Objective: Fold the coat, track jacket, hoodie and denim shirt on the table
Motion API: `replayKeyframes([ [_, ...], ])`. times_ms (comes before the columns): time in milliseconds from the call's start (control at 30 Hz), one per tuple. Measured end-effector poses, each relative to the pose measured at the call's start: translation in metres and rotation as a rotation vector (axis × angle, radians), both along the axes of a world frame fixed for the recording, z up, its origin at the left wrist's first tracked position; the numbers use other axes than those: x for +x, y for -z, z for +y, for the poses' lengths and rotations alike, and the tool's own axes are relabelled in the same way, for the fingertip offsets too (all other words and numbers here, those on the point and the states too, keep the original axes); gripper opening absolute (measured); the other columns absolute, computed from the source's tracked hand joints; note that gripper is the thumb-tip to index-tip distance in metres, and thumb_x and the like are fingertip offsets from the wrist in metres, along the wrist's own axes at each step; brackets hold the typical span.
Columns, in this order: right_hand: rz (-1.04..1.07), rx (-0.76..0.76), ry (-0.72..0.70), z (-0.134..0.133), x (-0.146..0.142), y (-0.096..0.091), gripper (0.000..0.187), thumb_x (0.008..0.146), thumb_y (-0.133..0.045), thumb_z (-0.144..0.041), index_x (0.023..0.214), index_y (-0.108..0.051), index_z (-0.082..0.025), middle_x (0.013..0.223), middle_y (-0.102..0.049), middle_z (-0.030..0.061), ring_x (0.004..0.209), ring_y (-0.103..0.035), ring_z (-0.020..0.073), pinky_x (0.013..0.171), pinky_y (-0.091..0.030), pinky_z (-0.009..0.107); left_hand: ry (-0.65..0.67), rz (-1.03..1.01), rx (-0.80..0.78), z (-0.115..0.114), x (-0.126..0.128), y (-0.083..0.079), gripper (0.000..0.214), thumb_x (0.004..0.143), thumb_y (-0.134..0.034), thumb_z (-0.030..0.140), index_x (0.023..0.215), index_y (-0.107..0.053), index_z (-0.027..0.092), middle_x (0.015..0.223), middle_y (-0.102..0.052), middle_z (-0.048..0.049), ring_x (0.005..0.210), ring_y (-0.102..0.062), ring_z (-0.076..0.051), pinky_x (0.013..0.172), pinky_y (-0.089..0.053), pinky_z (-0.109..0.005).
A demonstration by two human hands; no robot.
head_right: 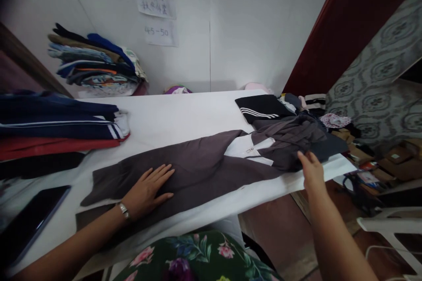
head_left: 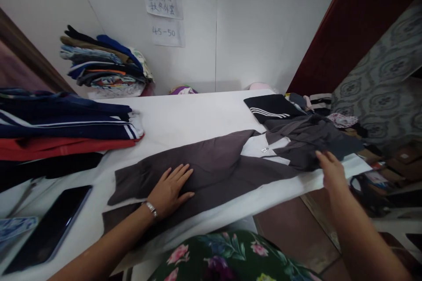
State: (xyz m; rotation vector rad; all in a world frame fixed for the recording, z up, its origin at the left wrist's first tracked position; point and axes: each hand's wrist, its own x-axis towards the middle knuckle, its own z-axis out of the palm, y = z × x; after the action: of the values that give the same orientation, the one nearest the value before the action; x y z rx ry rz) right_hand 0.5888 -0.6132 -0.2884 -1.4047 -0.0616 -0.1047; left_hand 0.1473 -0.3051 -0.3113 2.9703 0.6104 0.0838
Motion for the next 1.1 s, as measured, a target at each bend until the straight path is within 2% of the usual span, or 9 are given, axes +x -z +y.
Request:
replayKeyframes([
  [100,-0.326,-0.303,-0.093,0.011,-0.046,0.005,0.032,0.064,-0.075,-0.027,0.095,-0.071,-0.022,0.116,-0.066,0.0066,0.121,-0.052,0.0263,0.111,-0.034,0.049,-0.058,0.014,0.017,0.004,-0.018,-0.003,0.055,0.086,-0.051,0.044,0.138,-0.05,0.026,0.147,-0.045,-0.008,0.136,-0.041,-0.027,0.112,-0.03,-0.048],
  [200,-0.616,-0.417,-0.411,0.042,-0.084,-0.003,0.026,0.078,-0.065,-0.033,0.102,-0.072,-0.026,0.116,-0.068,0.0052,0.117,-0.057,0.0247,0.111,-0.035,0.049,-0.112,0.033,0.045,0.006,-0.026,-0.008,0.049,0.085,-0.046,0.026,0.133,-0.055,0.026,0.144,-0.049,-0.0062,0.133,-0.045,-0.026,0.107,-0.038,-0.046],
  [267,-0.706,-0.433,-0.619,0.07,-0.101,-0.009,0.024,0.083,-0.062,-0.031,0.104,-0.072,-0.028,0.111,-0.07,0.0048,0.113,-0.06,0.0242,0.109,-0.039,0.047,-0.128,0.047,0.064,0.005,-0.029,-0.012,0.052,0.083,-0.04,0.017,0.132,-0.057,0.025,0.142,-0.052,-0.0053,0.131,-0.047,-0.025,0.104,-0.041,-0.045],
  [333,-0.792,-0.501,-0.79,0.096,-0.111,-0.009,0.031,0.085,-0.059,-0.031,0.114,-0.068,-0.029,0.123,-0.066,0.0047,0.123,-0.054,0.0249,0.11,-0.037,0.048,-0.14,0.057,0.088,0.002,-0.032,-0.013,0.053,0.084,-0.037,0.014,0.131,-0.058,0.024,0.14,-0.054,-0.005,0.13,-0.049,-0.025,0.102,-0.043,-0.044],
  [500,-0.841,-0.944,-1.071,0.131,-0.125,0.018,0.051,0.088,-0.054,-0.04,0.136,-0.052,-0.024,0.148,-0.043,0.0088,0.138,-0.037,0.0291,0.114,-0.026,0.056,-0.127,0.022,0.145,-0.005,-0.045,-0.006,0.054,0.083,-0.035,0.013,0.129,-0.06,0.024,0.139,-0.054,-0.0028,0.13,-0.049,-0.023,0.104,-0.042,-0.042],
  [633,-0.786,-0.959,-1.075,0.13,-0.124,0.036,0.047,0.088,-0.054,-0.043,0.13,-0.059,-0.023,0.143,-0.049,0.0101,0.134,-0.044,0.0287,0.113,-0.027,0.055,-0.115,-0.02,0.124,-0.008,-0.05,-0.002,0.05,0.085,-0.038,0.02,0.129,-0.06,0.024,0.139,-0.054,-0.0021,0.13,-0.049,-0.023,0.106,-0.042,-0.041],
  [800,-0.637,-0.719,-0.855,0.141,-0.087,0.018,0.035,0.091,-0.047,-0.041,0.107,-0.072,-0.023,0.113,-0.071,0.007,0.109,-0.064,0.024,0.1,-0.047,0.042,-0.208,-0.164,0.026,0.006,-0.046,-0.021,0.045,0.09,-0.041,0.047,0.118,-0.067,0.023,0.126,-0.066,-0.0038,0.118,-0.06,-0.023,0.102,-0.046,-0.037],
  [933,-0.667,-0.961,-0.703,0.177,-0.041,-0.003,0.038,0.091,-0.042,-0.029,0.118,-0.067,-0.02,0.122,-0.067,0.0056,0.118,-0.059,0.021,0.104,-0.043,0.036,-0.395,-0.265,0.091,0.042,-0.047,-0.035,0.051,0.089,-0.037,0.048,0.117,-0.065,0.016,0.126,-0.065,-0.0105,0.118,-0.059,-0.027,0.104,-0.043,-0.04],
  [1100,-0.641,-1.149,-0.83,0.23,-0.016,0.003,0.038,0.086,-0.048,-0.02,0.119,-0.067,-0.018,0.127,-0.064,0.0073,0.12,-0.058,0.0204,0.104,-0.041,0.032,-0.618,-0.036,0.05,0.077,-0.046,-0.034,0.057,0.086,-0.039,0.048,0.125,-0.06,0.011,0.135,-0.057,-0.0172,0.126,-0.051,-0.032,0.104,-0.041,-0.045],
])
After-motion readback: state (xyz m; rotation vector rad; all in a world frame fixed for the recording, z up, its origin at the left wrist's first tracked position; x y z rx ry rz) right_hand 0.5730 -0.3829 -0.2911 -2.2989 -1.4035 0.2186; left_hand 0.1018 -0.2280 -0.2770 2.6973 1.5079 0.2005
